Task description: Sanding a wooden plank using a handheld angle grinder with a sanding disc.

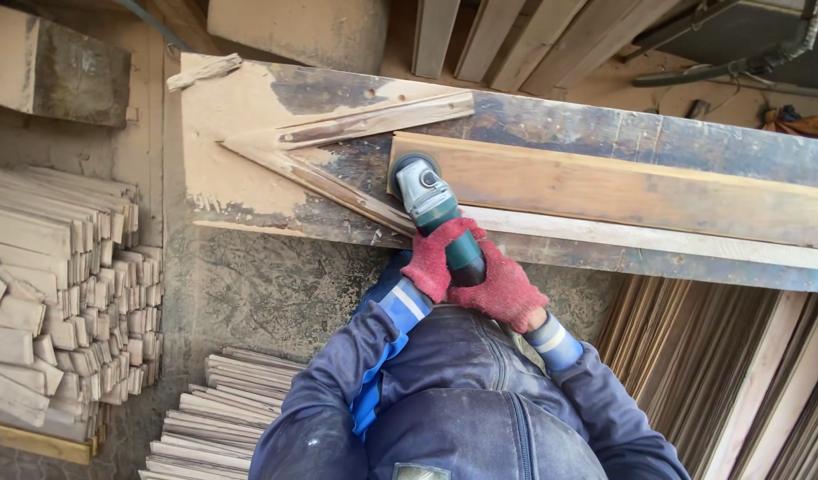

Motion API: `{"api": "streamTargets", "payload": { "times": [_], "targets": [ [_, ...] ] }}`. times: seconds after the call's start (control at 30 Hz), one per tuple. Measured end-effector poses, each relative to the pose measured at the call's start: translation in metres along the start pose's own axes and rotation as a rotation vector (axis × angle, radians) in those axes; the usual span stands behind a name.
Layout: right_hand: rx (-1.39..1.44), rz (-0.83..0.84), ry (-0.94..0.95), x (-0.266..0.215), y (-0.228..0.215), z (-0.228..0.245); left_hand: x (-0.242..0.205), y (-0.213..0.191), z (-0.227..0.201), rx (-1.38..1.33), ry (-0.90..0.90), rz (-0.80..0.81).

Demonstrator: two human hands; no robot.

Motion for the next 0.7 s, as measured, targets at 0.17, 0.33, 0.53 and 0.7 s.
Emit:
{"api": "streamTargets", "payload": {
  "times": [0.17, 0.33, 0.53, 0.7],
  "targets": [
    [-0.038, 0.04, -0.032, 0.0, 0.005, 0.014, -0.015, -0.016, -0.033, -0.2, 0.032, 0.162],
    [0.066, -0.002, 0.054, 0.0, -0.009, -0.026, -0.002, 0.008, 0.005, 0.018, 0.06, 0.238],
    [0.303, -0.198, 0.18, -0.032, -0.039, -0.068, -0.022, 0.057, 0.065, 0.3, 0.006, 0.434],
    [0.347, -0.214, 0.179, -0.032, -0.04, -0.09, -0.027, 0.058, 0.084, 0.298, -0.014, 0.473]
  ]
}}
Point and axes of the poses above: each hand's wrist, its own x-axis towards the middle knuckle, its own y-axis out of the palm, z = x × y, the point moved 2 cm from there along x, towards the middle knuckle, and after that the axes turned 4 degrees about x, right-handed, at the moved point
